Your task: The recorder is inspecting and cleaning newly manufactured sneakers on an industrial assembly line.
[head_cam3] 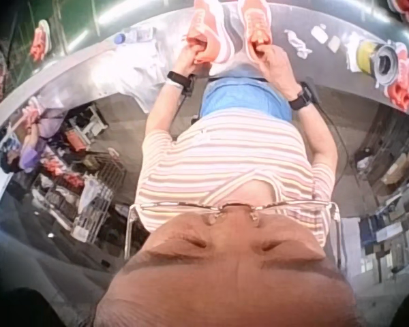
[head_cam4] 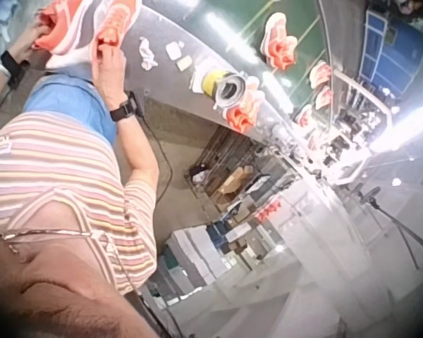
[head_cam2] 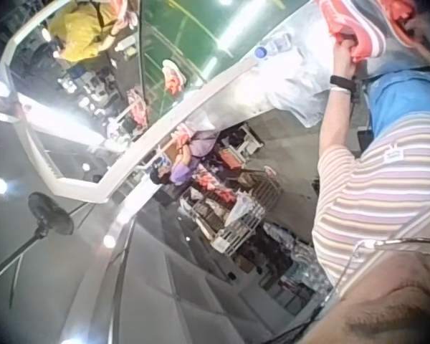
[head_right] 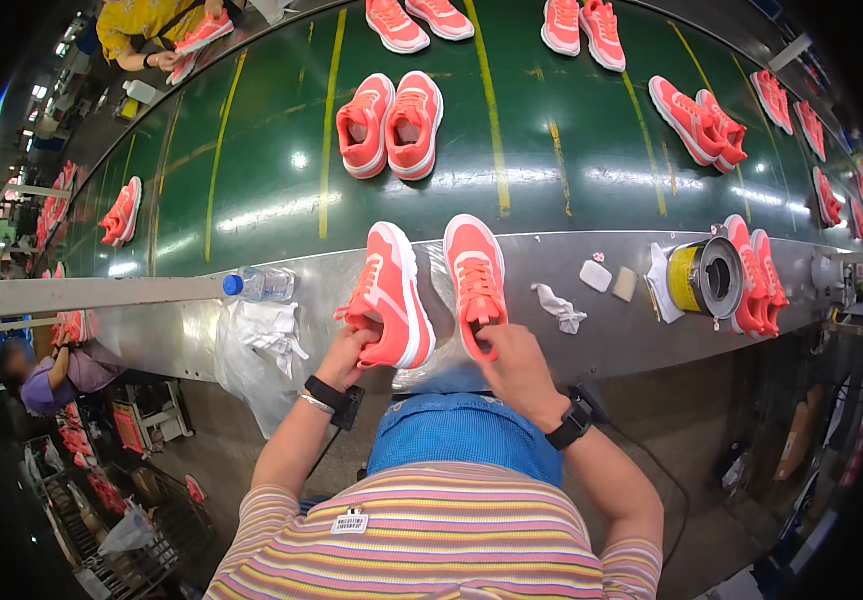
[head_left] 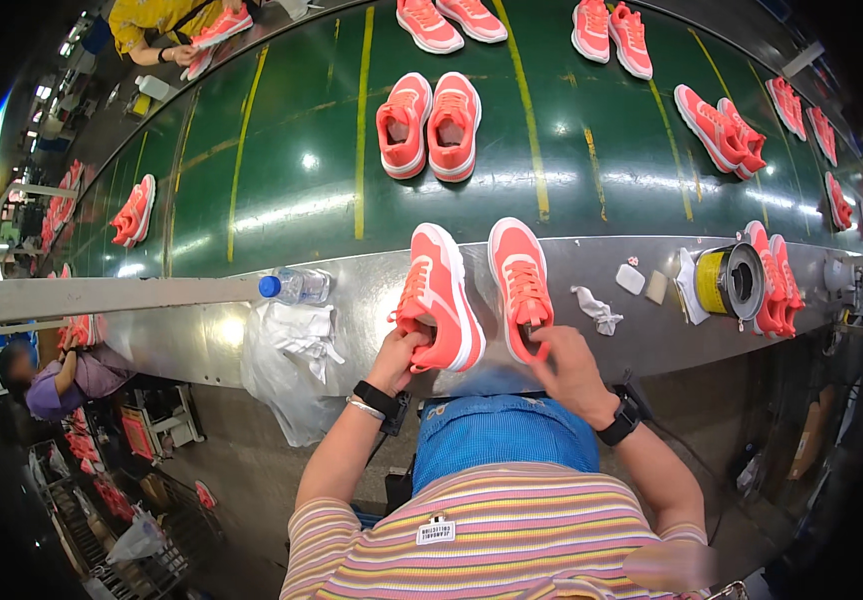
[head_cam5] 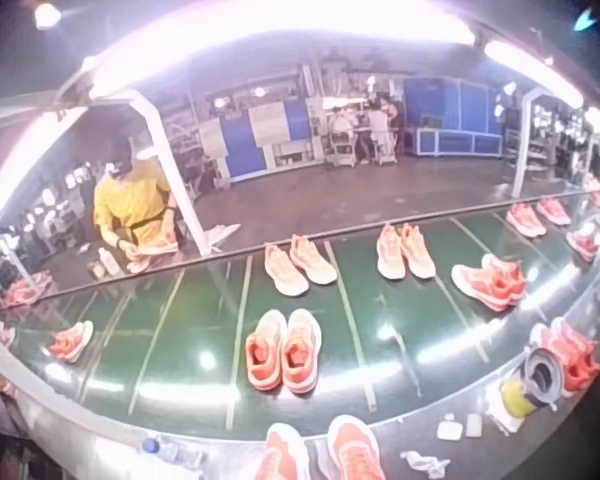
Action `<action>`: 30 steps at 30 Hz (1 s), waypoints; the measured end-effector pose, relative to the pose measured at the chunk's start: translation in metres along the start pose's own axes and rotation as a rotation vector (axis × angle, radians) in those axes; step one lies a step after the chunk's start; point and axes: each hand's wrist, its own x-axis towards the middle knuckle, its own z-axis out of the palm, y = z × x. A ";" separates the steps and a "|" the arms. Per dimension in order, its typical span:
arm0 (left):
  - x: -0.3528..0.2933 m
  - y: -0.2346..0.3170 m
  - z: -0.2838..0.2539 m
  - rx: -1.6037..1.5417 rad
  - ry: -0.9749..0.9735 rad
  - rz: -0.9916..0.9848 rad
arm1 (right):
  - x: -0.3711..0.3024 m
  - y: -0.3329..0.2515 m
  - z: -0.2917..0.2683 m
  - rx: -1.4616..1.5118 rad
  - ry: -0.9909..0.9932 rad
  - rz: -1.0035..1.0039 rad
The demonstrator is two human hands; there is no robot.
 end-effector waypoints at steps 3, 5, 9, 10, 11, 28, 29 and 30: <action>-0.002 0.008 0.000 -0.001 -0.065 -0.044 | -0.002 -0.004 0.009 -0.228 -0.218 -0.174; -0.011 0.021 0.014 0.025 -0.045 -0.050 | -0.004 0.011 0.028 -0.465 -0.228 -0.261; -0.016 0.027 0.015 0.020 -0.022 -0.084 | 0.002 0.011 0.024 -0.455 -0.247 -0.260; -0.016 0.027 0.013 0.031 -0.025 -0.102 | 0.006 0.002 0.017 -0.373 -0.252 -0.200; -0.016 0.028 0.014 0.029 -0.026 -0.099 | 0.010 -0.006 0.010 -0.292 -0.254 -0.138; 0.000 0.052 0.056 0.602 -0.033 -0.113 | 0.094 -0.041 -0.004 -0.200 -0.771 -0.023; -0.001 0.051 0.058 0.542 -0.022 -0.076 | 0.092 -0.033 -0.002 -0.204 -0.771 -0.024; -0.003 0.050 0.058 0.527 -0.032 -0.058 | 0.089 -0.023 0.002 -0.158 -0.714 -0.020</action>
